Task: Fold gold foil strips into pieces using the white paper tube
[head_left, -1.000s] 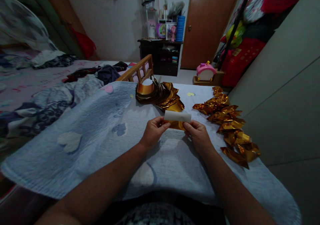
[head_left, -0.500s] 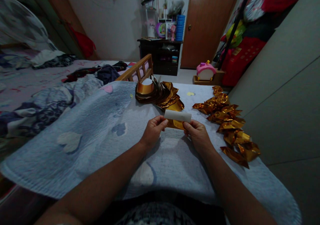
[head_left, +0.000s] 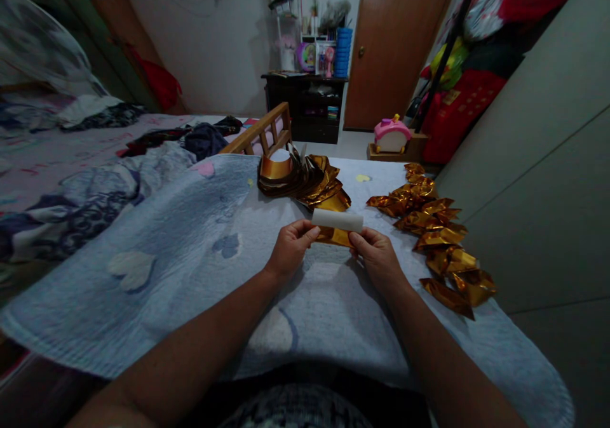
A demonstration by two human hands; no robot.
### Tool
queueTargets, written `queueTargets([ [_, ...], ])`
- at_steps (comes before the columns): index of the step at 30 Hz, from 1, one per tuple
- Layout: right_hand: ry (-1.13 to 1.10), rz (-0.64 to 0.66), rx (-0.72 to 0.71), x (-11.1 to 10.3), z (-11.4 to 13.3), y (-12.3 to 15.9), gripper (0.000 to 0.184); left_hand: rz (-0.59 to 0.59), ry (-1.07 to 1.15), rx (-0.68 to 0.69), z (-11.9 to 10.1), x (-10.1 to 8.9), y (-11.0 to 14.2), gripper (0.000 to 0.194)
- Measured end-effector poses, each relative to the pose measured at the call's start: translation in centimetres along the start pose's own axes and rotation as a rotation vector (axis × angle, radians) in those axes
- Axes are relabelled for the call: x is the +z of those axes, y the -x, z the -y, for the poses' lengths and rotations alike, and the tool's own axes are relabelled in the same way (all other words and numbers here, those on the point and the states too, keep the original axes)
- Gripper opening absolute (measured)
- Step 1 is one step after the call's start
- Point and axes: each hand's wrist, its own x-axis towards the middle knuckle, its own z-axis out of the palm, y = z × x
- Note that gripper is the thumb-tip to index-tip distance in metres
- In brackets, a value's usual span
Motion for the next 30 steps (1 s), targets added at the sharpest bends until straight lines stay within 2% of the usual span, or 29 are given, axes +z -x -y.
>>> queueTargets([
  [30, -0.013, -0.009, 0.015, 0.18, 0.31, 0.07, 0.031, 0.005, -0.029, -0.01, 0.49, -0.14, -0.32, 0.017],
])
